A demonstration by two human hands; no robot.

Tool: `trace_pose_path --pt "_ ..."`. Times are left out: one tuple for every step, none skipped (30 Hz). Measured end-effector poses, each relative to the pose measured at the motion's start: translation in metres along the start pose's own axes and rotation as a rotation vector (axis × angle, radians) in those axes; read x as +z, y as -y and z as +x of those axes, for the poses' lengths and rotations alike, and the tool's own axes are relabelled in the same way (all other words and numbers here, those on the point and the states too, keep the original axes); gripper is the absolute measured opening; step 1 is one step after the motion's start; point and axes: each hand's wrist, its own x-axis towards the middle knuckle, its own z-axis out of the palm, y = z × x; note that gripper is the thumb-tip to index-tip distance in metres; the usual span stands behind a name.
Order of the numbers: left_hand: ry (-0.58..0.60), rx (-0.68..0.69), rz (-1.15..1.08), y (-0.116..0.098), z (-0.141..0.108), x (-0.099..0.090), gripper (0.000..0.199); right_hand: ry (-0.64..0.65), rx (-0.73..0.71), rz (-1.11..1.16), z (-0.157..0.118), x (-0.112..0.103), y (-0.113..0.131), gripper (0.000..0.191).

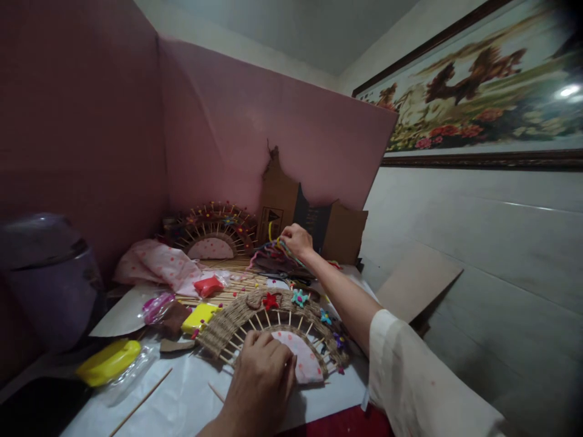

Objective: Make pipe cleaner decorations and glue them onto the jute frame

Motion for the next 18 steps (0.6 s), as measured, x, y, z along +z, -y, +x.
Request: trace_pose_path --pt "0.004 -0.005 -0.001 0.000 0.000 0.000 0.021 -0.015 0.038 0.024 0.007 -0.006 -0.003 0.025" --pt "0.010 -0.010 -0.001 0.000 0.000 0.000 0.021 -0.020 0.067 0.050 0.015 -0.012 -0.006 0.024" --pt "0.018 -0.014 0.000 0.000 0.001 0.000 0.021 -0.029 0.091 0.075 0.022 -0.018 -0.008 0.024" --pt "0.025 -0.017 0.001 0.000 0.001 0.000 0.022 -0.044 0.108 0.101 0.028 -0.024 -0.010 0.026" --pt "0.029 -0.016 0.001 0.000 0.001 0.000 0.022 -0.060 0.122 0.123 0.034 -0.029 -0.011 0.028" --pt "0.028 -0.018 0.003 -0.001 0.001 0.000 0.022 -0.071 0.133 0.143 0.039 -0.033 -0.012 0.029" --pt "0.022 -0.019 0.005 -0.001 0.001 0.000 0.023 -0.076 0.141 0.159 0.042 -0.036 -0.011 0.029" --pt "0.015 -0.018 0.007 -0.001 0.002 0.000 0.023 -0.073 0.146 0.172 0.045 -0.038 -0.010 0.028" --pt "0.008 -0.018 0.007 -0.001 0.002 0.000 0.023 -0.062 0.147 0.184 0.046 -0.038 -0.008 0.028" --pt "0.003 -0.019 0.007 -0.002 0.002 -0.001 0.023 -0.043 0.143 0.193 0.047 -0.037 -0.006 0.027" --pt "0.002 -0.019 0.007 -0.002 0.002 -0.001 0.023 -0.017 0.134 0.201 0.046 -0.034 -0.005 0.027" --pt "0.003 -0.018 0.007 -0.002 0.002 -0.002 0.023 0.017 0.121 0.207 0.044 -0.031 -0.004 0.026" --pt "0.007 -0.016 0.006 -0.002 0.002 -0.002 0.023 0.060 0.106 0.209 0.042 -0.027 -0.005 0.025" --pt "0.011 -0.014 0.007 -0.002 0.002 -0.003 0.023 0.105 0.093 0.205 0.039 -0.023 -0.007 0.024" --pt "0.014 -0.013 0.007 -0.002 0.002 -0.003 0.023 0.146 0.085 0.195 0.036 -0.020 -0.011 0.025" --pt "0.017 -0.011 0.009 -0.002 0.002 -0.003 0.023 0.181 0.083 0.178 0.032 -0.017 -0.018 0.026" --pt "0.018 -0.011 0.010 -0.002 0.002 -0.003 0.023 0.209 0.086 0.153 0.028 -0.015 -0.026 0.026" --pt "0.020 -0.012 0.010 -0.002 0.002 -0.003 0.023 0.236 0.093 0.121 0.023 -0.013 -0.034 0.026"
